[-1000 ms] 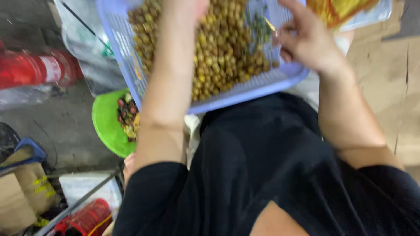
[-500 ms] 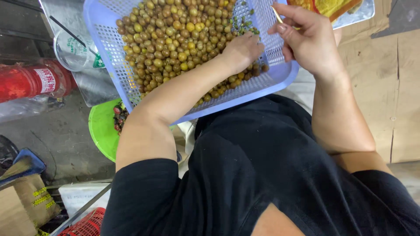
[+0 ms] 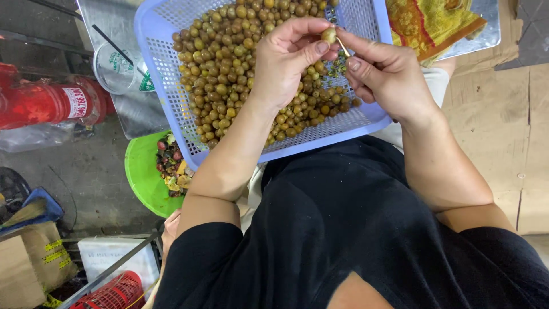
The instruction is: The person is using a small tool to remove the seeds and peel from small yellow fruits, sorting them into different containers.
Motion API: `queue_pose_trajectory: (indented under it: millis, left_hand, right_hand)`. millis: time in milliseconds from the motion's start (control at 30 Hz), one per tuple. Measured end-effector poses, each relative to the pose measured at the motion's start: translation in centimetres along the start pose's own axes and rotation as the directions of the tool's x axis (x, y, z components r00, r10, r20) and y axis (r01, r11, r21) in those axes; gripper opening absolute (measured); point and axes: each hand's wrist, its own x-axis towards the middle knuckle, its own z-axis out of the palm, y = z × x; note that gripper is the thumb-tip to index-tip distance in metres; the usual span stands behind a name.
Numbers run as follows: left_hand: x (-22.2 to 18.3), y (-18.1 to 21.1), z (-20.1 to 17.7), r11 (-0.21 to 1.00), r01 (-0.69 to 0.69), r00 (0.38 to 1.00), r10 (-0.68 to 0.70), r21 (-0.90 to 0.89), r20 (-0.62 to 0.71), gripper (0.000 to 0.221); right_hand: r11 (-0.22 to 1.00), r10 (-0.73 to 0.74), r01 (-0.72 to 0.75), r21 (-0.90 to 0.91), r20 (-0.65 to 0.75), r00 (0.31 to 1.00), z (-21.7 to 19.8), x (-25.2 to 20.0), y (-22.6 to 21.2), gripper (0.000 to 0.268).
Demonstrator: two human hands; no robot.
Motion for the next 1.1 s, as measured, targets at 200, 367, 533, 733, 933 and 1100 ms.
queue_pose_trajectory:
  millis: [200,367,533,733,933,1100]
  left_hand:
    - [-0.7,1.0,1.4,0.994,-0.101,0.995,0.101,0.048,0.000,0.022]
    - [-0.8,0.9,1.8,0.976,-0.182,0.982,0.187,0.121,-0.024,0.022]
    - [-1.3,1.6,2.1,0.958,-0.226,0.970,0.239,0.174,-0.054,0.022]
    - [-1.3,2.3,1.0,0.992,-0.127,0.988,0.129,0.019,-0.090,0.021]
    - [-1.4,2.9,2.0,0.983,-0.082,0.994,0.070,-0.161,-0.078,0.018]
    - [-1.6,2.7,3.2,0.975,-0.059,0.997,0.045,-0.213,-0.070,0.016]
  right_hand:
    - [0.996,0.002,0.001,0.085,-0.041,0.999,1.7,-1.0,-1.1,0.037]
    - [0.918,0.059,-0.042,0.394,-0.030,0.998,2.7,-1.2,-1.4,0.035]
    - [0.990,-0.055,0.068,0.124,-0.104,0.993,3.4,-1.1,-0.7,0.035]
    - [0.979,-0.157,0.155,-0.131,-0.005,0.988,2.9,-1.3,-2.4,0.043]
    - [0.975,-0.221,0.219,0.036,0.132,0.966,2.6,-1.6,-1.3,0.055]
    - [0.967,-0.255,0.250,0.052,0.164,0.953,3.0,-1.5,-1.4,0.057]
